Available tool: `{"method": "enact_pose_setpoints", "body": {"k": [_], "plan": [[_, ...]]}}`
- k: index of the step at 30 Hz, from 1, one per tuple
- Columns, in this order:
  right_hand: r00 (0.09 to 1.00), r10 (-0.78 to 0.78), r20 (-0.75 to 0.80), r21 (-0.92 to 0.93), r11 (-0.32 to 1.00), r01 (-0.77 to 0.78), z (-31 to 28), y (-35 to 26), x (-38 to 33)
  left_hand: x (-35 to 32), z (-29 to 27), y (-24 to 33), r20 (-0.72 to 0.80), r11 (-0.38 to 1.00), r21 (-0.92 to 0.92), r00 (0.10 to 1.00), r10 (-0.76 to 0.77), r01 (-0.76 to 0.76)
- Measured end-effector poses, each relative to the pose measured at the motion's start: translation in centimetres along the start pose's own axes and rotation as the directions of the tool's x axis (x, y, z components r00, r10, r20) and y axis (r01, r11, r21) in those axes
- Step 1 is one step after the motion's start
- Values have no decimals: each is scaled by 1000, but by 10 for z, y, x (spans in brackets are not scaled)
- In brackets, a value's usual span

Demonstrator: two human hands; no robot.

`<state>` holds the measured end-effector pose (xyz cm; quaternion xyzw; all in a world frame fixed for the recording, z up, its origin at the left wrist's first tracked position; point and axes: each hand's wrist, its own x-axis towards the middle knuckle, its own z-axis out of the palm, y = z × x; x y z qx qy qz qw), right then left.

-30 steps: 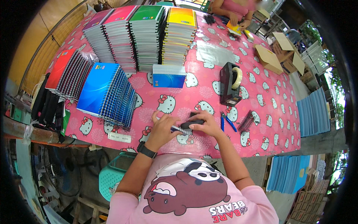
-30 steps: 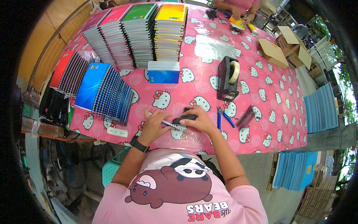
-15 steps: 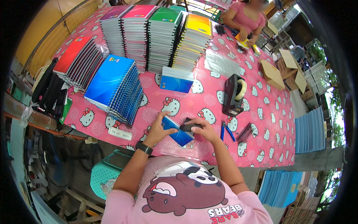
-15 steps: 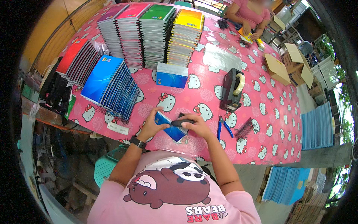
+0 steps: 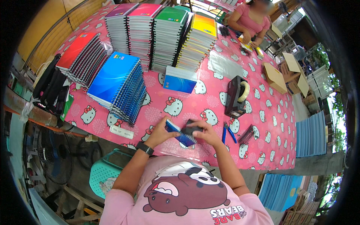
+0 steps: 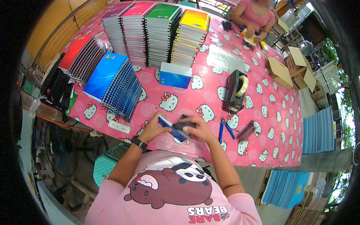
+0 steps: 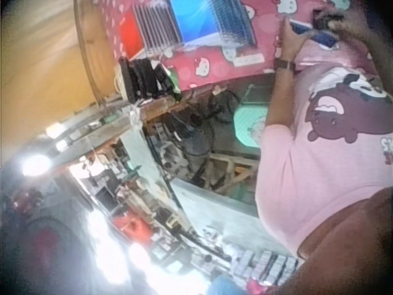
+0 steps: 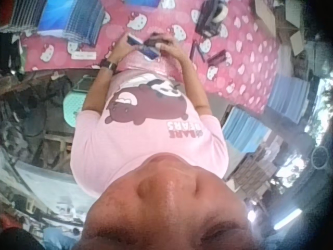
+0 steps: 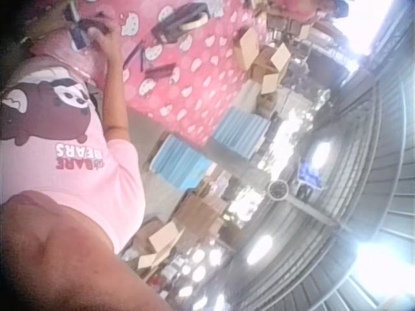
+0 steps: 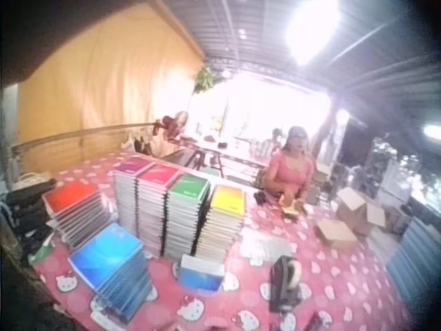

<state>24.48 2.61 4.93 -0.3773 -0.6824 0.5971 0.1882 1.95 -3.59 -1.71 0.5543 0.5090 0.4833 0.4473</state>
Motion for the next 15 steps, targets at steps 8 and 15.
{"method": "enact_pose_setpoints", "body": {"k": [8,15], "plan": [[961,-255,-107,-154,959,237,-6,-32,-6,3,0,4,-13,996,26,996,-88,88],[844,-533,-57,-799,531,282,31,-15,-16,12,-1,1,-56,1000,-5,998,2,-2]]}}
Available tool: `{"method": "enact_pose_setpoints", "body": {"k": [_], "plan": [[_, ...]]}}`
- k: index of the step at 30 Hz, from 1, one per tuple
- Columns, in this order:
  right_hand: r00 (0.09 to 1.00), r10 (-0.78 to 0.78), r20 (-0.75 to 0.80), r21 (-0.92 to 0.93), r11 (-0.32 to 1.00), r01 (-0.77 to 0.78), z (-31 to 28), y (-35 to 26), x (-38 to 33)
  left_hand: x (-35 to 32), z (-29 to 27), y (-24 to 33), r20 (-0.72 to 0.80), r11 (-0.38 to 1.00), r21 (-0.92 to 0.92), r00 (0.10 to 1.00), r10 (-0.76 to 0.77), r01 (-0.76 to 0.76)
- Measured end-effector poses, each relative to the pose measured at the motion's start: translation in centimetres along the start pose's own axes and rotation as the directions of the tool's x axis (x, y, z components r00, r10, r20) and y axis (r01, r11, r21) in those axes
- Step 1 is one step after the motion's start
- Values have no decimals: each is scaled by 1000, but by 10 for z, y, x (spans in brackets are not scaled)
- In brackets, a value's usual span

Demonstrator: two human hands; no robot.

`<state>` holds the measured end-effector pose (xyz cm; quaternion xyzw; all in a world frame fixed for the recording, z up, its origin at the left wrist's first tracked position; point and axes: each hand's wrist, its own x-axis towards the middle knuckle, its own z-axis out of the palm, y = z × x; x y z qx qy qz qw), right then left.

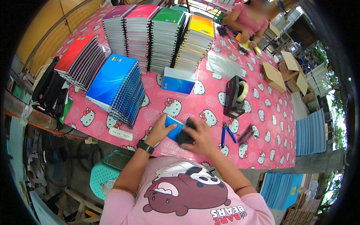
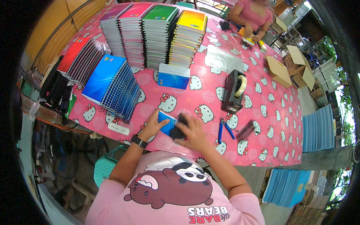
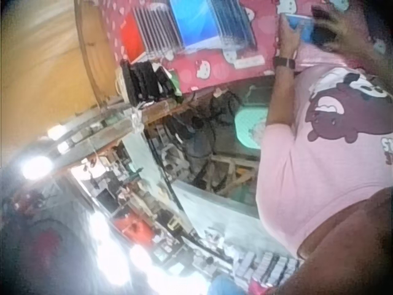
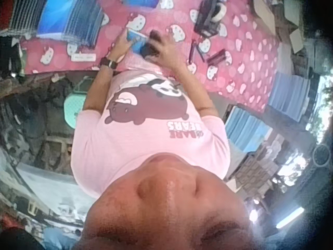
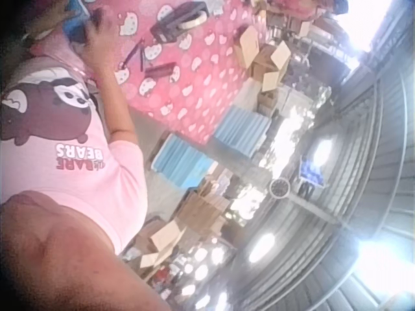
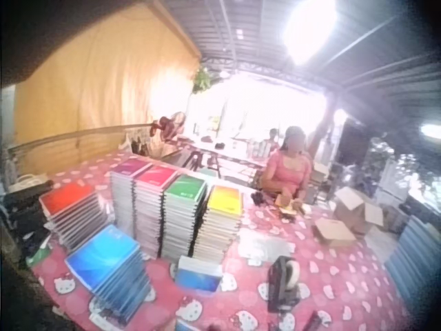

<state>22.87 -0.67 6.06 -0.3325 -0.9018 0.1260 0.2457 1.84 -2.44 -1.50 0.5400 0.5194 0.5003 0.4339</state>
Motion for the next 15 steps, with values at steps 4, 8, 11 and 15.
{"method": "enact_pose_setpoints", "body": {"k": [4,8,11,15], "plan": [[970,-142,197,46,990,135,1,-7,-8,0,2,-1,-39,994,-97,998,50,-54],[964,55,-262,-17,998,-62,-3,4,8,0,1,-2,17,990,-137,999,-35,37],[938,-209,277,-26,974,225,3,-12,-10,6,-2,-10,16,988,-156,1000,12,-9],[994,67,-87,266,963,-42,-39,-9,24,1,-9,-16,47,980,-195,999,-12,21]]}}
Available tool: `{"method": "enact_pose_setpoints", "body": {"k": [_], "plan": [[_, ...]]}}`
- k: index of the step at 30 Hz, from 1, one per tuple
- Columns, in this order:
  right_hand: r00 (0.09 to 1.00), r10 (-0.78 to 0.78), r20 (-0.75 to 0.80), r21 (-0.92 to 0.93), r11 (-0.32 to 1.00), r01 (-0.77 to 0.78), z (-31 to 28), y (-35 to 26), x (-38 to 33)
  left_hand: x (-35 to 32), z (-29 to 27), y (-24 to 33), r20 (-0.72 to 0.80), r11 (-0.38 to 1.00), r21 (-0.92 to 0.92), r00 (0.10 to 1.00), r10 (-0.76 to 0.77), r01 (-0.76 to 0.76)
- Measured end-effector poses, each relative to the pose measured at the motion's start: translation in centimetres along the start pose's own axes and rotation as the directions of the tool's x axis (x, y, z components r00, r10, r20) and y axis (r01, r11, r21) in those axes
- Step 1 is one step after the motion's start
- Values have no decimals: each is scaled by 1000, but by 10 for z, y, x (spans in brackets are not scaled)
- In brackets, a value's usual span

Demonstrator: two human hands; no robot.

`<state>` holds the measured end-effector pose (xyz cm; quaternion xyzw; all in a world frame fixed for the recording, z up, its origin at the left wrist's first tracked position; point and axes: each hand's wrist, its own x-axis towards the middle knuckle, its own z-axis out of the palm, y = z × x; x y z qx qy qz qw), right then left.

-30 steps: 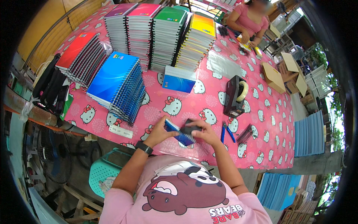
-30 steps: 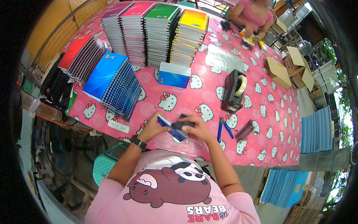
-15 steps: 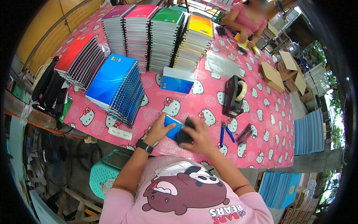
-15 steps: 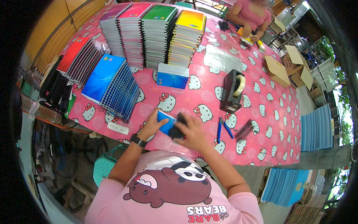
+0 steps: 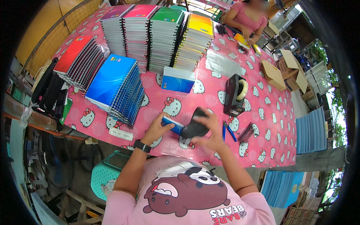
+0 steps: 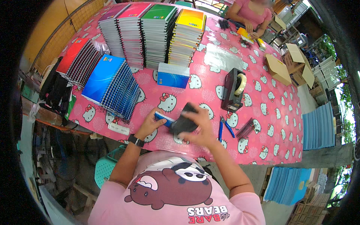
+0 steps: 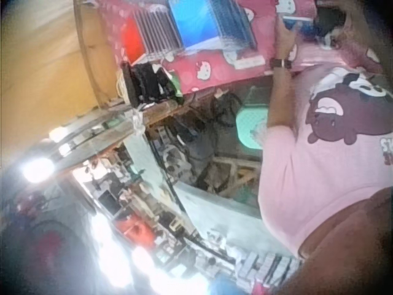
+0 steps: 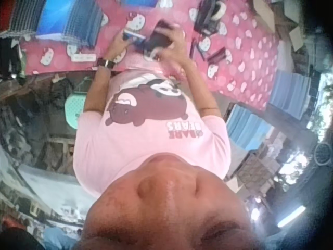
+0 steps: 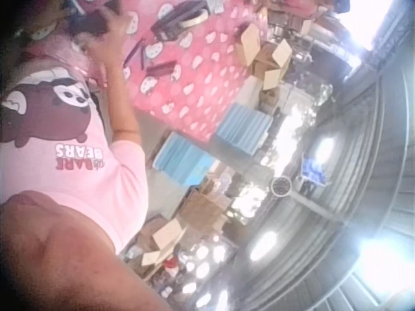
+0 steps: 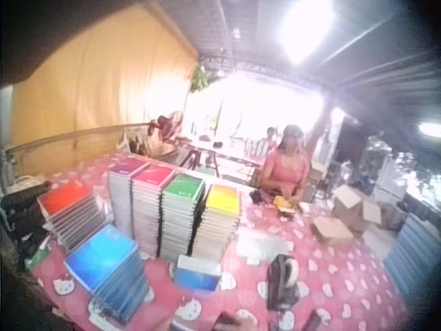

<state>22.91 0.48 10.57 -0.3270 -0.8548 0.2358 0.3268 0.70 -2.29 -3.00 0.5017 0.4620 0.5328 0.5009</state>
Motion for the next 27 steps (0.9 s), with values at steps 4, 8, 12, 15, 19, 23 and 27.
{"method": "enact_pose_setpoints", "body": {"k": [4,8,12,15,19,23,27], "plan": [[868,377,323,298,830,-471,-15,56,-4,-6,6,15,-9,994,80,997,72,-71],[796,214,566,604,548,-578,-9,68,-21,-8,10,19,22,995,77,998,-61,59],[818,261,512,537,646,-542,12,79,-22,-9,10,12,33,997,36,997,-63,62],[819,397,414,442,699,-562,11,72,-19,-9,7,11,47,996,84,999,-3,-1],[858,164,486,583,671,-458,10,60,-8,-10,8,14,52,997,23,996,-68,67],[868,295,399,525,702,-481,6,71,-6,-9,8,19,73,999,18,997,-32,31],[829,187,527,629,570,-528,13,61,-5,-9,6,17,75,1000,24,997,-12,10]]}}
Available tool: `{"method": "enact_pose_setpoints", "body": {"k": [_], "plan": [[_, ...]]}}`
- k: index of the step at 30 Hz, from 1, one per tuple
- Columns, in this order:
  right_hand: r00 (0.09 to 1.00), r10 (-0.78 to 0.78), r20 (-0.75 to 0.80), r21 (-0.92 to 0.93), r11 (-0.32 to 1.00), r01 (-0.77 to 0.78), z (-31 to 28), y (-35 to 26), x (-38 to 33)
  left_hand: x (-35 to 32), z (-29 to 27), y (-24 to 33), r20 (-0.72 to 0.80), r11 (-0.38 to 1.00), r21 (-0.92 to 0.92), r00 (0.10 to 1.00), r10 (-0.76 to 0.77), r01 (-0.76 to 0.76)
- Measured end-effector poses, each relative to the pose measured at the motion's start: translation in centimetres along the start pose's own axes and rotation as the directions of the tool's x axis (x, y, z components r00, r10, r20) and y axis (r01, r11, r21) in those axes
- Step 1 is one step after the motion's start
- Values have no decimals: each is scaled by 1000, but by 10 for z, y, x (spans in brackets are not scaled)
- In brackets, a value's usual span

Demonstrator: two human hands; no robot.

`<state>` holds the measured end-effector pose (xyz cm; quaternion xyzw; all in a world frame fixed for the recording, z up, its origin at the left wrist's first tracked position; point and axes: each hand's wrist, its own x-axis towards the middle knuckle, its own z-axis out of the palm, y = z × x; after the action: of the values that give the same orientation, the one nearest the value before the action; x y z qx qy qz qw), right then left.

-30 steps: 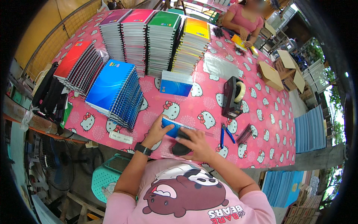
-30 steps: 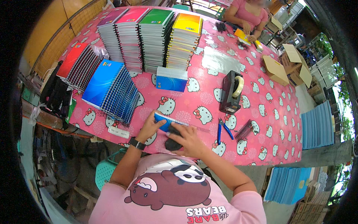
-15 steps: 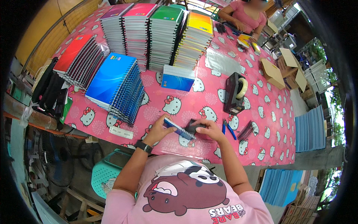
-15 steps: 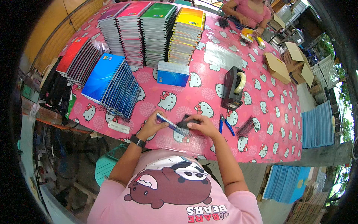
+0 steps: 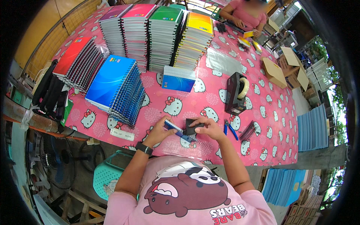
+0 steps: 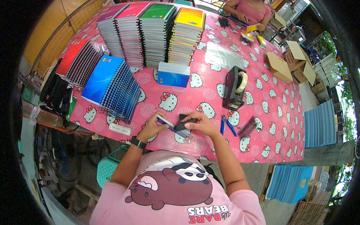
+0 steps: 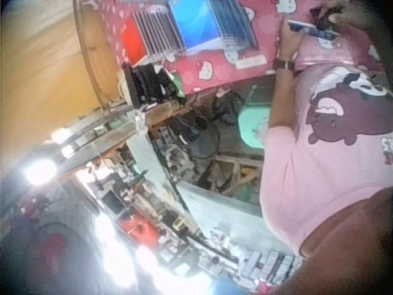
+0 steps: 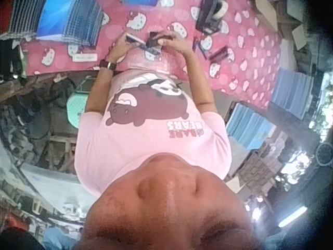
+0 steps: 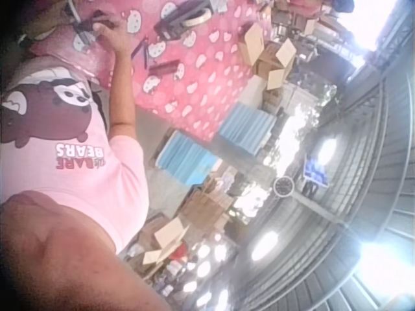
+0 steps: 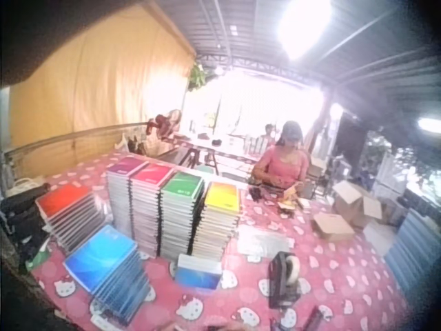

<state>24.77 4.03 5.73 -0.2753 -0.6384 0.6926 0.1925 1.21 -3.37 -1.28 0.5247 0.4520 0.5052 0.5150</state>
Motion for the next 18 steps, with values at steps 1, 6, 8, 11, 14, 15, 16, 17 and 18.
{"method": "enact_pose_setpoints", "body": {"k": [1,6,8,11,14,15,16,17,18], "plan": [[997,14,-71,-58,998,-18,0,6,-2,0,1,1,0,1000,-6,1000,-8,8],[993,-121,1,304,946,115,11,13,-4,-1,0,-9,4,1000,-1,1000,-27,27],[985,43,-167,-44,998,-52,10,18,-4,-2,1,-8,-6,1000,3,1000,-29,29],[977,-27,-210,-16,1000,24,1,21,-3,0,1,-5,-1,999,9,999,-42,42],[976,-56,-210,38,997,65,2,2,-8,-1,1,-7,-11,998,-48,999,-30,30],[924,-255,-285,-392,911,131,7,-7,-8,0,1,-7,-18,999,-44,999,-31,30],[846,-461,-266,-751,650,118,11,-17,-8,2,2,-8,-69,996,-63,996,-59,55],[811,-516,-275,-804,586,101,19,-24,-7,3,2,-9,-120,993,-84,989,-88,79],[808,-516,-286,-806,585,88,27,-22,-10,6,4,-12,-106,993,-87,991,-88,79]]}}
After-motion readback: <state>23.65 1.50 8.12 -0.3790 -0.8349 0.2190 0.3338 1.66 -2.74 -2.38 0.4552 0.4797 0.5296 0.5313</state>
